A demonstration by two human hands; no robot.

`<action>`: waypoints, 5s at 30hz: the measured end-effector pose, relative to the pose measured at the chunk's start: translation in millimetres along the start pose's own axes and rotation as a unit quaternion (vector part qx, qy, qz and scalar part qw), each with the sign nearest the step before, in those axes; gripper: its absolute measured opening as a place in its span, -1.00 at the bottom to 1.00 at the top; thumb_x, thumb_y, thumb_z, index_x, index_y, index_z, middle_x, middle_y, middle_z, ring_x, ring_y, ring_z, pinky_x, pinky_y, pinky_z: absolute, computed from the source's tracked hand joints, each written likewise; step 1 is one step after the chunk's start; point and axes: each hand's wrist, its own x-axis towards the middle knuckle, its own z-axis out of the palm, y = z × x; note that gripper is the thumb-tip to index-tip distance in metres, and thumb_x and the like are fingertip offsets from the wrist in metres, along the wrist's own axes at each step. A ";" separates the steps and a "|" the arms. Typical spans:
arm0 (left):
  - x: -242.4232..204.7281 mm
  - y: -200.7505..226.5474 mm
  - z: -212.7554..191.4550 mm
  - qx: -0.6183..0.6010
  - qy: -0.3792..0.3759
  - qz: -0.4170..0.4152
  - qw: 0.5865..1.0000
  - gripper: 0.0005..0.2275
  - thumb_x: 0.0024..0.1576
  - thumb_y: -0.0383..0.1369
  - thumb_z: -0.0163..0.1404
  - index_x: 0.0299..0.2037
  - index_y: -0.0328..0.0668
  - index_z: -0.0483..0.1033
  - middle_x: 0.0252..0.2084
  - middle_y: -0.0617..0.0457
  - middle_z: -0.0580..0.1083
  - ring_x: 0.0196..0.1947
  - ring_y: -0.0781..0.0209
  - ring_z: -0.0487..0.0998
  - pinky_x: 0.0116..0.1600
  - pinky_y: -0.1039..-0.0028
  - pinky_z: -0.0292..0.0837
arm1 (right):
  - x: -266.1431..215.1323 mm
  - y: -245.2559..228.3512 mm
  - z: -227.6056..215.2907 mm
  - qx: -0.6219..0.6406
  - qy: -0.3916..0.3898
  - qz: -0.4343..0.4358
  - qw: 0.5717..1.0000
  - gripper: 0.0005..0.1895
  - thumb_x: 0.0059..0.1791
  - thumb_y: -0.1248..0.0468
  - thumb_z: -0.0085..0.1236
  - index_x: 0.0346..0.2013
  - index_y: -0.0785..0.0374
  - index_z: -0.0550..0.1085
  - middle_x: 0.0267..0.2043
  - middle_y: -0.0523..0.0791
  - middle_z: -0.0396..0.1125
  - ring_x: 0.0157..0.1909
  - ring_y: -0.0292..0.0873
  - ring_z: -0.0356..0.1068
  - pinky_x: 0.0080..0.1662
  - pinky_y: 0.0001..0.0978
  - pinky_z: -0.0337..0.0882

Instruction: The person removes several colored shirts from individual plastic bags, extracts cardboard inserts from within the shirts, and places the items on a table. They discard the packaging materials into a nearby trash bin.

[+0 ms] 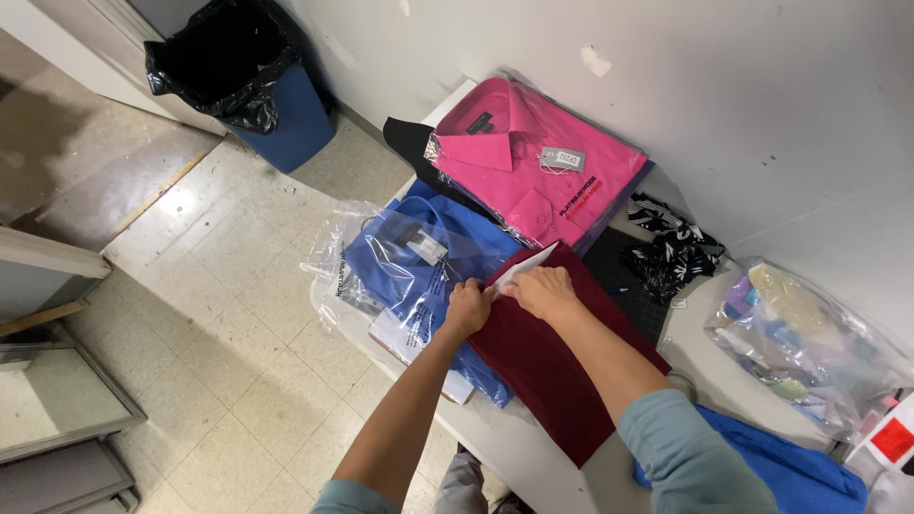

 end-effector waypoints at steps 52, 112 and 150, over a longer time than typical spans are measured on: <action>-32.7 74.6 2.8 0.421 0.279 0.270 0.819 -0.93 0.07 -0.34 -0.13 -0.28 -0.04 0.36 -0.28 0.06 0.28 -0.35 0.10 0.41 -0.40 0.36 0.34 | -47.1 3.6 116.8 0.523 0.056 0.188 0.830 -0.71 0.03 0.11 0.27 -0.07 0.11 0.39 -0.39 -0.16 0.30 -0.25 -0.15 0.41 -0.22 -0.32 0.35; -131.5 56.5 -79.2 -0.173 -0.064 0.164 0.969 -0.78 0.22 -0.43 0.00 -0.01 0.05 0.64 -0.05 0.01 0.63 0.06 -0.07 0.60 0.12 0.21 0.48 | -30.5 -6.2 -26.2 0.165 0.014 0.123 0.978 -0.21 -0.08 -0.13 0.13 0.29 0.17 0.12 0.03 0.16 0.46 0.15 0.20 0.48 0.11 0.20 0.43; -183.7 78.3 -46.1 0.350 0.121 0.313 0.875 -0.78 0.19 -0.12 -0.03 -0.21 -0.02 0.54 -0.25 -0.01 0.52 -0.43 0.01 0.59 -0.13 0.23 0.20 | -91.9 70.8 89.4 0.123 0.026 -0.004 0.992 -0.83 -0.02 0.05 0.14 -0.22 -0.09 0.62 -0.19 -0.05 0.55 -0.02 0.08 0.54 -0.04 -0.04 0.56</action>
